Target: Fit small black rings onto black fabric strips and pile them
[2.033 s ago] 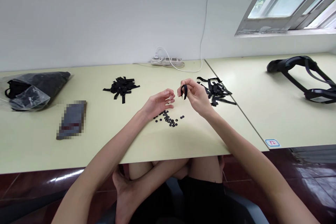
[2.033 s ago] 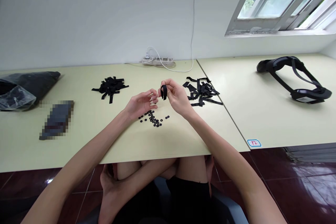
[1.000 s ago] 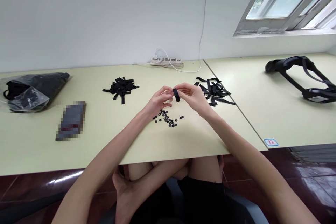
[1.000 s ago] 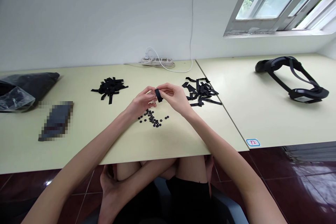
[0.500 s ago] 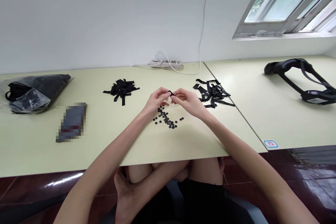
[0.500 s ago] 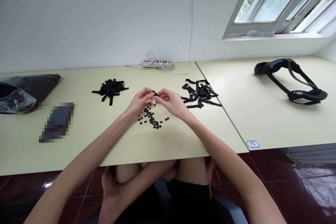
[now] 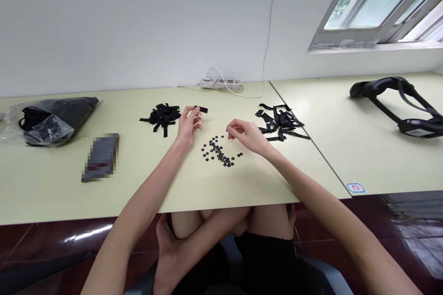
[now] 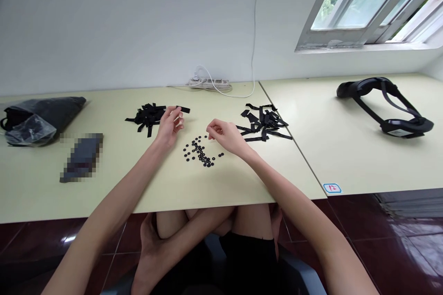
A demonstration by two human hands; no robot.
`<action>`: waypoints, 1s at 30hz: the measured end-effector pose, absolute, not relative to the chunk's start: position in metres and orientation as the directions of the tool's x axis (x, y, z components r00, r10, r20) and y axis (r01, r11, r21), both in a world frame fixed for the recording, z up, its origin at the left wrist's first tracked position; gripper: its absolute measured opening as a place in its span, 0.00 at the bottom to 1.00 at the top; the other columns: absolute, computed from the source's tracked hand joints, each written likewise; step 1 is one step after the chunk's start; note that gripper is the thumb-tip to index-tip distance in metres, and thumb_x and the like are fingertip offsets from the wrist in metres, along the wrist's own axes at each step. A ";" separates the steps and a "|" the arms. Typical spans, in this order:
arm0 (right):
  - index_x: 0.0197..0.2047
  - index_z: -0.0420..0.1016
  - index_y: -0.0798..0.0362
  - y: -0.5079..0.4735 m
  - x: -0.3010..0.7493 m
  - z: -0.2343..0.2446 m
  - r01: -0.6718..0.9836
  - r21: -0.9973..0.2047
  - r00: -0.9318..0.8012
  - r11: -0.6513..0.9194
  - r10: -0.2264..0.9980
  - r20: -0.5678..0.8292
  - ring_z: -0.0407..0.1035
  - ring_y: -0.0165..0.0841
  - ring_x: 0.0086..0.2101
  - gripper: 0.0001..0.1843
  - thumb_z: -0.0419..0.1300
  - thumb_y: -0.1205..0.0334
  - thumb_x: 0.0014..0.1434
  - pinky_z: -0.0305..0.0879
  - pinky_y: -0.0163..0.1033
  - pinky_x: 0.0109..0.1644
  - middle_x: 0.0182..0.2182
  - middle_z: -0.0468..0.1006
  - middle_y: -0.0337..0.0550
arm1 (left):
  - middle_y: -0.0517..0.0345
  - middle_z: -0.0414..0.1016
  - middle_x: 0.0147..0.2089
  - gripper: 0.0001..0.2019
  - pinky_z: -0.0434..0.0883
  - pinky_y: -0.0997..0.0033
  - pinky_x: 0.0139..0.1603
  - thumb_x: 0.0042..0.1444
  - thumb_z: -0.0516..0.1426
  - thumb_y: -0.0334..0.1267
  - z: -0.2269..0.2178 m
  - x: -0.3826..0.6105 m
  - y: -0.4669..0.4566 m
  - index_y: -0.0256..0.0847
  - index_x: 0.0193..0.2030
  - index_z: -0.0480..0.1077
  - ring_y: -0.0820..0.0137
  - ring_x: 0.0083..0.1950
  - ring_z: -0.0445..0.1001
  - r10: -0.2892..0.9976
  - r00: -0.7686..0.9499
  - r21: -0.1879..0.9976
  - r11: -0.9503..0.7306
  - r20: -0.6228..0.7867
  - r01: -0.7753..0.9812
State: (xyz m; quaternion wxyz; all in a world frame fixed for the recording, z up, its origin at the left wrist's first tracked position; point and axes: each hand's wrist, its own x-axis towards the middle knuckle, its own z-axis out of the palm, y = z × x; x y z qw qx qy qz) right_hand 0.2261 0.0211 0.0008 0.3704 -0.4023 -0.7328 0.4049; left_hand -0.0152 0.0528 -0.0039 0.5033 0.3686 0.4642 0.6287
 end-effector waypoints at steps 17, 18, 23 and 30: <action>0.48 0.81 0.51 0.063 0.290 -0.003 0.881 -0.353 -0.257 0.315 0.945 0.203 0.76 0.54 0.58 0.08 0.59 0.65 0.73 0.72 0.52 0.56 0.52 0.86 0.56 | 0.53 0.68 0.80 0.07 0.83 0.72 0.41 0.76 0.53 0.39 -0.009 -0.039 0.070 0.49 0.58 0.64 0.60 0.65 0.86 0.808 -0.589 0.890 -0.242 -0.037 -0.388; 0.47 0.81 0.51 0.065 0.298 -0.002 0.894 -0.346 -0.245 0.284 0.958 0.153 0.77 0.54 0.58 0.07 0.61 0.65 0.71 0.72 0.52 0.57 0.53 0.85 0.56 | 0.52 0.67 0.80 0.08 0.84 0.72 0.41 0.76 0.52 0.39 -0.009 -0.041 0.071 0.49 0.59 0.64 0.60 0.66 0.85 0.788 -0.613 0.887 -0.252 -0.044 -0.388; 0.51 0.83 0.53 0.069 0.309 -0.003 0.911 -0.316 -0.261 0.266 0.963 0.059 0.79 0.48 0.51 0.09 0.65 0.67 0.69 0.73 0.48 0.50 0.54 0.84 0.54 | 0.46 0.63 0.78 0.12 0.86 0.67 0.46 0.76 0.52 0.38 -0.007 -0.047 0.073 0.48 0.63 0.65 0.59 0.67 0.84 0.724 -0.685 0.872 -0.281 -0.083 -0.402; 0.51 0.83 0.54 0.067 0.296 -0.008 0.899 -0.306 -0.307 0.314 0.949 0.071 0.78 0.43 0.48 0.18 0.56 0.78 0.68 0.68 0.43 0.44 0.47 0.85 0.50 | 0.42 0.58 0.83 0.29 0.83 0.73 0.42 0.76 0.52 0.37 0.000 -0.047 0.068 0.53 0.80 0.52 0.61 0.59 0.89 0.773 -0.626 0.829 -0.279 -0.106 -0.484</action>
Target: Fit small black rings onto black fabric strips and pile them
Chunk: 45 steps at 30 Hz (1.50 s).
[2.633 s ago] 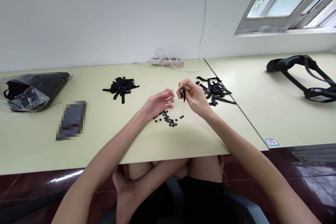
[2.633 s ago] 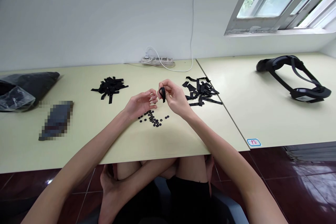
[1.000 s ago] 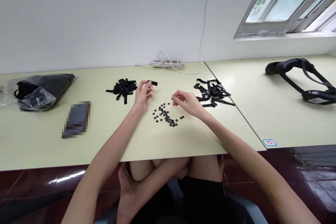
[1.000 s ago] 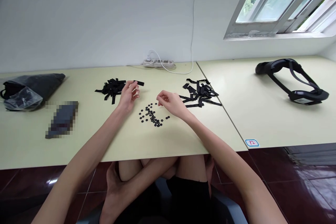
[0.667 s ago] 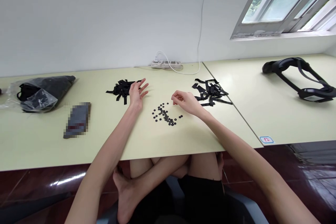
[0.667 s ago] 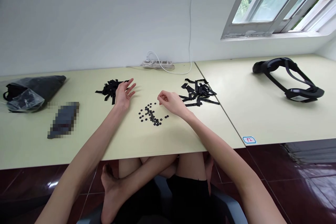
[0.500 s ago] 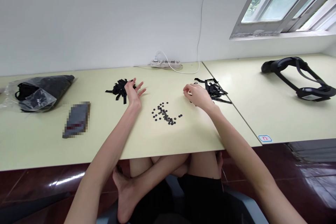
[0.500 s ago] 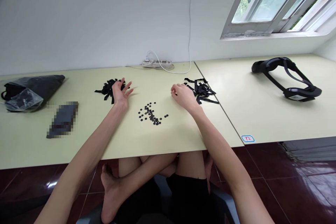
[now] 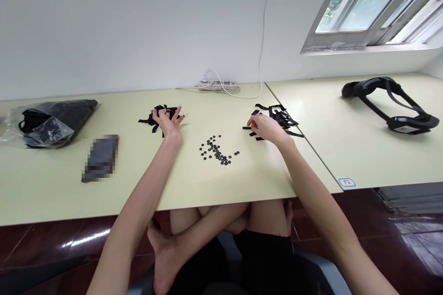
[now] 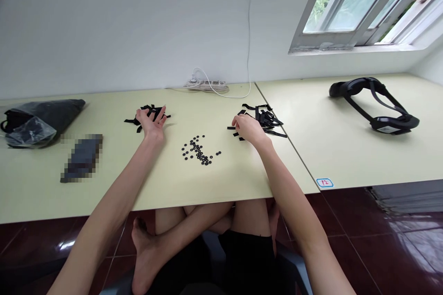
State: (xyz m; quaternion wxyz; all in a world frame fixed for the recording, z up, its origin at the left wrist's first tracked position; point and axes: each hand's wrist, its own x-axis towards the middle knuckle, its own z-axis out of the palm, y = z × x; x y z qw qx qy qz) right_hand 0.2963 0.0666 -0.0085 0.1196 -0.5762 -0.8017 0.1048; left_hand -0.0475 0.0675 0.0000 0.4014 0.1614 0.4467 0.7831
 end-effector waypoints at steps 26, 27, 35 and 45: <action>0.51 0.79 0.49 0.028 0.232 -0.002 0.151 -0.976 -0.491 0.156 0.869 0.063 0.81 0.41 0.46 0.11 0.62 0.52 0.74 0.73 0.48 0.55 0.40 0.87 0.44 | 0.48 0.82 0.61 0.16 0.78 0.62 0.49 0.65 0.70 0.52 0.000 0.005 0.031 0.46 0.53 0.81 0.58 0.55 0.83 0.885 0.423 0.949 -0.280 0.197 0.143; 0.50 0.79 0.49 0.028 0.232 -0.002 0.146 -0.978 -0.499 0.151 0.865 0.059 0.81 0.40 0.45 0.11 0.62 0.51 0.74 0.73 0.48 0.55 0.40 0.87 0.44 | 0.48 0.83 0.59 0.17 0.78 0.62 0.48 0.65 0.70 0.54 -0.001 0.004 0.032 0.46 0.52 0.81 0.59 0.53 0.83 0.889 0.412 0.950 -0.280 0.200 0.141; 0.53 0.79 0.50 0.027 0.227 -0.007 0.214 -0.968 -0.476 0.133 0.879 0.015 0.81 0.42 0.49 0.12 0.63 0.54 0.72 0.73 0.49 0.57 0.45 0.88 0.47 | 0.49 0.86 0.51 0.16 0.77 0.57 0.56 0.64 0.71 0.53 -0.006 0.005 0.035 0.45 0.49 0.83 0.59 0.52 0.84 0.890 0.379 0.929 -0.333 0.253 0.159; 0.54 0.67 0.45 0.021 0.221 -0.010 0.371 -0.831 -0.355 0.415 0.890 0.286 0.76 0.41 0.41 0.23 0.69 0.54 0.59 0.78 0.52 0.53 0.44 0.79 0.44 | 0.51 0.86 0.52 0.16 0.77 0.58 0.57 0.59 0.73 0.51 -0.013 -0.003 0.044 0.44 0.46 0.82 0.61 0.48 0.83 0.954 0.178 0.954 -0.268 0.242 0.136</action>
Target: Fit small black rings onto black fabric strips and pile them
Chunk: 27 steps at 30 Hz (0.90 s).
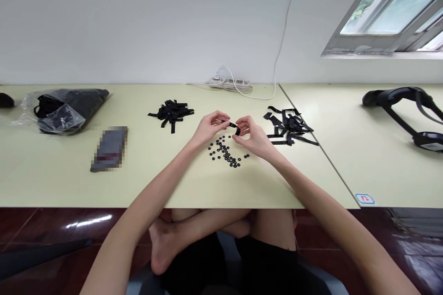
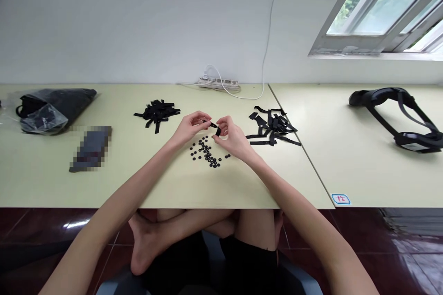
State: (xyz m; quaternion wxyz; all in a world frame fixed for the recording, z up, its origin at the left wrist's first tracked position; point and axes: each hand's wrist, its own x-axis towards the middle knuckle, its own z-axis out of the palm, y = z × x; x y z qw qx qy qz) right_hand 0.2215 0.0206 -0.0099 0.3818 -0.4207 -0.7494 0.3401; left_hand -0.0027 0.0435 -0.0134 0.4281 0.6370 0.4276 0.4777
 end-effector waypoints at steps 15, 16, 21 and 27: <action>0.43 0.78 0.46 0.031 0.228 -0.004 0.126 -0.954 -0.192 0.272 0.950 0.246 0.77 0.39 0.38 0.11 0.67 0.49 0.64 0.76 0.49 0.50 0.37 0.83 0.43 | 0.50 0.85 0.53 0.17 0.77 0.59 0.52 0.61 0.71 0.47 -0.008 0.006 0.033 0.45 0.54 0.82 0.61 0.50 0.83 0.900 0.424 0.978 -0.171 0.104 0.122; 0.42 0.78 0.47 0.031 0.228 -0.004 0.113 -0.959 -0.185 0.261 0.954 0.238 0.76 0.38 0.37 0.10 0.67 0.50 0.64 0.76 0.49 0.49 0.36 0.83 0.42 | 0.50 0.85 0.52 0.17 0.77 0.58 0.53 0.61 0.72 0.47 -0.007 0.006 0.033 0.45 0.54 0.82 0.60 0.50 0.83 0.890 0.442 0.976 -0.180 0.110 0.121; 0.38 0.74 0.46 0.031 0.229 -0.001 0.076 -0.978 -0.150 0.197 0.971 0.184 0.75 0.37 0.37 0.08 0.66 0.54 0.65 0.75 0.48 0.51 0.33 0.80 0.41 | 0.53 0.82 0.42 0.15 0.78 0.57 0.53 0.61 0.73 0.53 -0.006 0.010 0.027 0.45 0.44 0.82 0.62 0.46 0.81 0.877 0.476 0.981 -0.143 0.065 0.128; 0.45 0.74 0.47 0.033 0.233 -0.004 0.281 -0.926 -0.276 0.253 0.945 0.174 0.79 0.42 0.42 0.05 0.60 0.55 0.71 0.75 0.51 0.52 0.40 0.85 0.46 | 0.52 0.82 0.47 0.15 0.79 0.61 0.50 0.61 0.72 0.53 -0.008 0.009 0.034 0.44 0.42 0.81 0.63 0.47 0.79 0.911 0.387 0.981 -0.184 0.145 0.063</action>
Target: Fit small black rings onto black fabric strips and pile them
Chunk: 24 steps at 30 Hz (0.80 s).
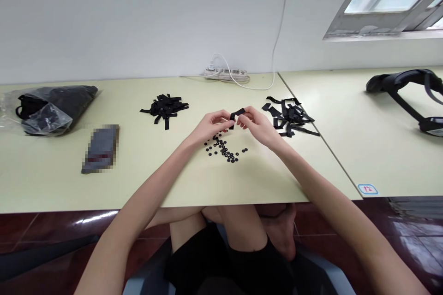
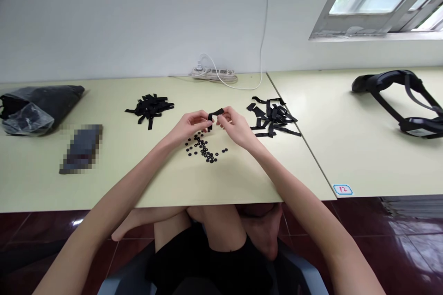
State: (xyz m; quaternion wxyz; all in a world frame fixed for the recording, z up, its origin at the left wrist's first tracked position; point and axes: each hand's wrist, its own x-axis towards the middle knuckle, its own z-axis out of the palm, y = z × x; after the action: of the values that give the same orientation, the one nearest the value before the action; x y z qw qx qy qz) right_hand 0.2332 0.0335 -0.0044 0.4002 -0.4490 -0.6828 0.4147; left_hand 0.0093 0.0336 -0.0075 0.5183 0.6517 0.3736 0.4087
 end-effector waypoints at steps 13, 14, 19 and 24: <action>0.48 0.83 0.49 0.012 0.218 -0.013 0.498 -0.599 -0.677 0.627 0.713 0.183 0.80 0.45 0.51 0.06 0.62 0.65 0.74 0.74 0.50 0.58 0.48 0.83 0.48 | 0.50 0.82 0.59 0.15 0.81 0.66 0.47 0.60 0.71 0.51 -0.007 0.001 0.041 0.45 0.46 0.82 0.61 0.56 0.77 0.971 0.180 0.987 -0.158 0.156 -0.008; 0.47 0.82 0.49 0.013 0.218 -0.014 0.505 -0.590 -0.676 0.630 0.714 0.184 0.80 0.45 0.50 0.06 0.62 0.66 0.75 0.74 0.50 0.57 0.47 0.83 0.49 | 0.50 0.81 0.59 0.16 0.81 0.66 0.48 0.60 0.72 0.52 -0.006 0.001 0.041 0.44 0.46 0.82 0.61 0.56 0.76 0.970 0.190 0.988 -0.154 0.152 -0.002; 0.45 0.80 0.50 0.015 0.217 -0.015 0.529 -0.538 -0.683 0.656 0.706 0.189 0.80 0.46 0.50 0.08 0.60 0.66 0.78 0.75 0.49 0.57 0.47 0.84 0.50 | 0.51 0.80 0.61 0.16 0.81 0.67 0.48 0.61 0.71 0.51 -0.005 -0.001 0.041 0.45 0.50 0.81 0.63 0.56 0.77 0.962 0.218 0.985 -0.170 0.167 -0.002; 0.44 0.78 0.49 0.015 0.215 -0.018 0.538 -0.555 -0.633 0.634 0.739 0.232 0.81 0.46 0.46 0.12 0.55 0.61 0.81 0.76 0.52 0.54 0.47 0.86 0.52 | 0.51 0.81 0.54 0.17 0.83 0.65 0.49 0.60 0.72 0.49 -0.010 0.001 0.042 0.44 0.51 0.81 0.64 0.55 0.79 0.949 0.238 0.978 -0.207 0.206 -0.023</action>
State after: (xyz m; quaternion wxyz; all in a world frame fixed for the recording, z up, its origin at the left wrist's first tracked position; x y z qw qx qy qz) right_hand 0.2150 0.0154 -0.0181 0.2253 -0.3645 -0.8755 0.2234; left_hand 0.0006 0.0425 -0.0103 0.5009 0.6065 0.3818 0.4852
